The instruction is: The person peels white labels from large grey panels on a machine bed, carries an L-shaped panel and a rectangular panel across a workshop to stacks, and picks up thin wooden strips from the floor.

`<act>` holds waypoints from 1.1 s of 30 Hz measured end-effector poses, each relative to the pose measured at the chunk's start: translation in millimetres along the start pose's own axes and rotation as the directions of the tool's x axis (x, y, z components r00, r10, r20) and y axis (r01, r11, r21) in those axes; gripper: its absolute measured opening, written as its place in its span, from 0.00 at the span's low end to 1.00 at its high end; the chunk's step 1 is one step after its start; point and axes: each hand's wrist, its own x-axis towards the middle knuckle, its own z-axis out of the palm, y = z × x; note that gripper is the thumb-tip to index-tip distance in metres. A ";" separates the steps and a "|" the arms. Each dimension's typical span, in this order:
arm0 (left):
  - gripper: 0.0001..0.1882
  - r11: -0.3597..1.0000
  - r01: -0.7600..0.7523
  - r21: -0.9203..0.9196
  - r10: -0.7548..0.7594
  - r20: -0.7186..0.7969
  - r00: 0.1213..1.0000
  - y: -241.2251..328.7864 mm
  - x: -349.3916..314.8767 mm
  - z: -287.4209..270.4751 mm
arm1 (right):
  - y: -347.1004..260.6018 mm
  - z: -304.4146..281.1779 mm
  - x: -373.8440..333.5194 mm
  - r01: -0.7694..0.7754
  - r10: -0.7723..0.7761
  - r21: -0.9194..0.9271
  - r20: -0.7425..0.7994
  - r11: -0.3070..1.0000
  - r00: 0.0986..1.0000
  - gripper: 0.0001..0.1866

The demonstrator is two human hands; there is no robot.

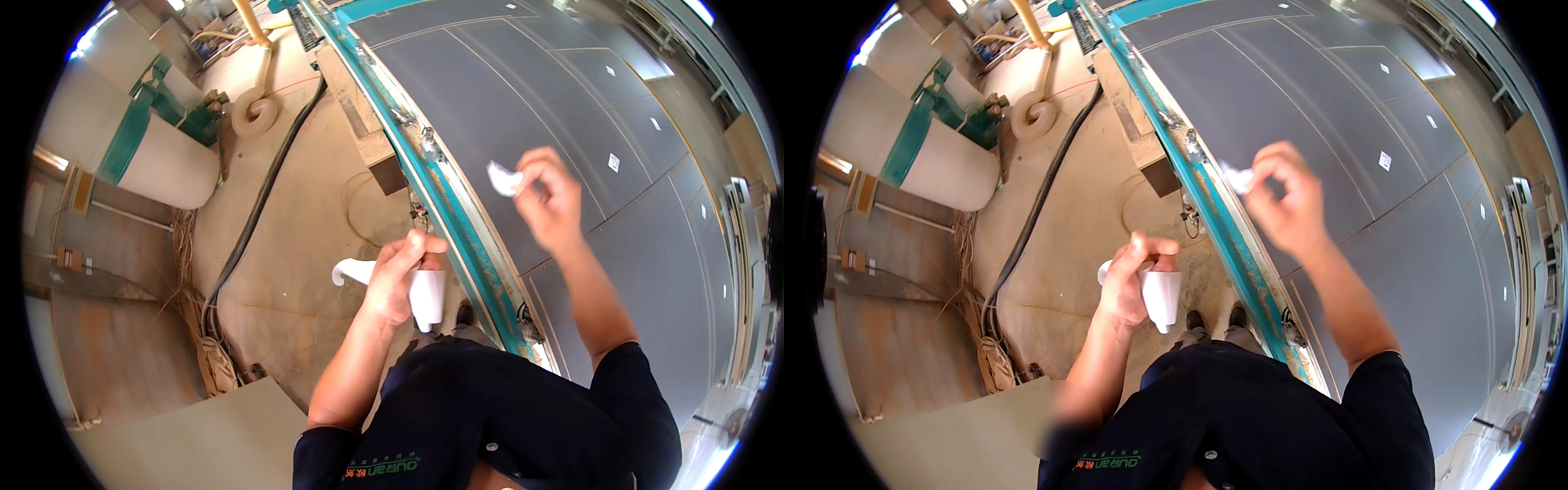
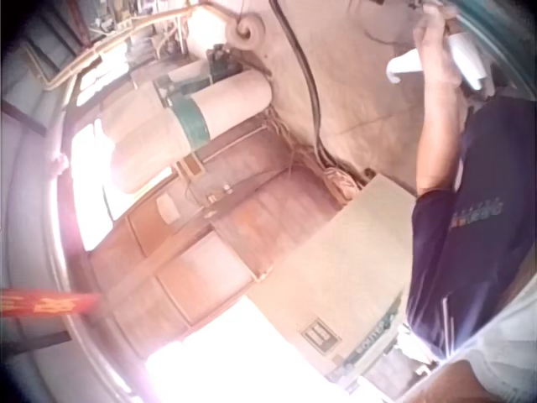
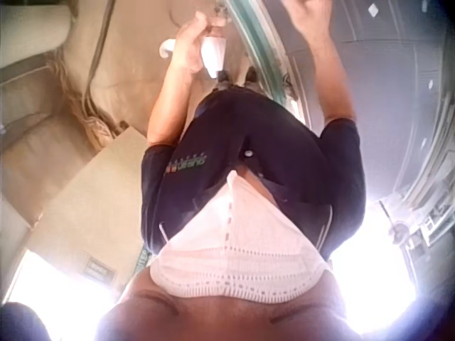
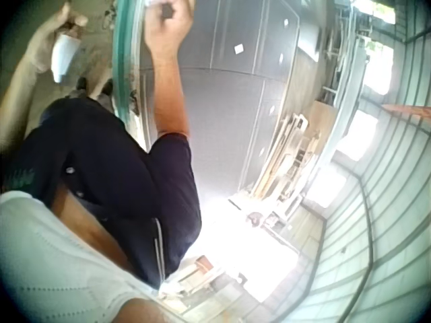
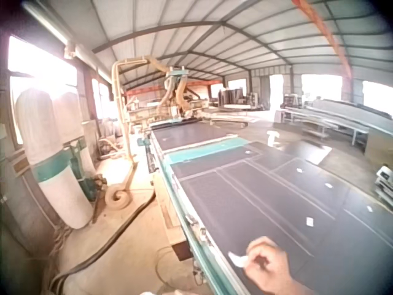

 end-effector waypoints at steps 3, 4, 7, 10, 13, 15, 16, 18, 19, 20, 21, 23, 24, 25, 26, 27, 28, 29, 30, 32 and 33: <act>0.24 0.998 0.030 0.062 -0.024 -0.099 0.995 -18.3 -5.7 -17.7 | 64.1 -57.7 11.6 -0.471 0.519 0.365 -0.040 0.803 0.854 0.03; 0.22 0.994 0.065 0.091 -0.051 -0.151 0.987 -25.2 -8.7 -22.7 | 88.7 -71.3 5.9 -0.560 0.589 0.272 -0.030 0.783 0.808 0.03; 0.16 0.983 0.156 0.093 -0.127 -0.256 0.958 -43.3 -18.5 -34.9 | 154.4 -104.2 -18.0 -0.749 0.749 0.030 -0.052 0.662 0.660 0.04; 0.16 0.973 0.219 0.070 -0.184 -0.334 0.924 -66.5 -28.7 -51.9 | 213.8 -114.7 -48.8 -0.838 0.831 -0.063 -0.108 0.543 0.546 0.04; 0.13 0.967 0.247 0.062 -0.204 -0.392 0.897 -80.0 -36.7 -59.4 | 255.5 -109.0 -63.2 -0.783 0.768 -0.132 -0.152 0.608 0.622 0.04; 0.12 0.965 0.253 0.060 -0.202 -0.441 0.874 -85.6 -42.5 -61.2 | 264.5 -97.6 -60.8 -0.768 0.762 -0.155 -0.112 0.621 0.638 0.04; 0.11 0.960 0.271 0.065 -0.212 -0.462 0.861 -87.7 -43.5 -60.7 | 268.3 -92.4 -60.3 -0.766 0.761 -0.114 -0.092 0.632 0.642 0.03; 0.12 0.952 0.299 0.065 -0.238 -0.456 0.858 -88.8 -45.1 -59.8 | 268.8 -77.3 -59.2 -0.765 0.761 -0.083 -0.079 0.639 0.644 0.05; 0.13 0.947 0.314 0.066 -0.252 -0.451 0.856 -89.0 -44.6 -58.8 | 266.8 -73.1 -61.6 -0.748 0.749 -0.190 -0.079 0.636 0.657 0.06; 0.13 0.949 0.306 0.074 -0.240 -0.459 0.855 -89.3 -44.5 -56.7 | 262.2 -67.4 -63.6 -0.719 0.736 -0.295 -0.069 0.629 0.673 0.07; 0.12 0.951 0.298 0.080 -0.229 -0.464 0.856 -90.9 -43.0 -53.8 | 251.6 -61.9 -63.3 -0.680 0.723 -0.401 -0.058 0.614 0.688 0.08; 0.12 0.951 0.296 0.091 -0.225 -0.454 0.862 -92.1 -38.4 -47.2 | 228.6 -55.6 -61.1 -0.627 0.739 -0.602 -0.088 0.494 0.667 0.16; 0.12 0.949 0.301 0.094 -0.231 -0.441 0.867 -91.6 -35.8 -43.0 | 219.6 -53.0 -60.5 -0.589 0.722 -0.665 -0.107 0.460 0.684 0.17; 0.11 0.947 0.306 0.098 -0.238 -0.428 0.872 -91.9 -33.1 -39.6 | 215.6 -53.2 -61.4 -0.549 0.703 -0.723 -0.124 0.420 0.701 0.19; 0.11 0.944 0.314 0.100 -0.245 -0.427 0.871 -92.2 -31.4 -37.4 | 215.2 -54.2 -62.7 -0.521 0.703 -0.765 -0.128 0.378 0.699 0.24; 0.11 0.941 0.323 0.102 -0.252 -0.425 0.869 -92.8 -29.7 -35.4 | 213.3 -57.1 -64.2 -0.490 0.665 -0.783 -0.134 0.383 0.734 0.25; 0.11 0.938 0.331 0.103 -0.260 -0.423 0.868 -93.8 -28.4 -33.7 | 209.7 -61.6 -66.1 -0.459 0.625 -0.801 -0.139 0.385 0.768 0.26; 0.11 0.937 0.333 0.102 -0.263 -0.419 0.869 -95.9 -27.9 -32.6 | 206.8 -65.9 -70.0 -0.427 0.584 -0.818 -0.143 0.385 0.799 0.27; 0.11 0.938 0.331 0.103 -0.263 -0.414 0.872 -97.3 -27.5 -31.6 | 207.3 -70.4 -79.9 -0.324 0.515 -0.829 -0.050 0.457 0.856 0.28; 0.11 0.939 0.330 0.094 -0.265 -0.410 0.873 -102.5 -26.7 -33.4 | 212.7 -72.4 -108.4 -0.096 0.352 -0.813 0.138 0.574 0.926 0.31; 0.11 0.940 0.332 0.085 -0.270 -0.413 0.870 -106.8 -27.3 -35.4 | 210.5 -66.5 -116.6 -0.039 0.343 -0.827 0.189 0.560 0.920 0.32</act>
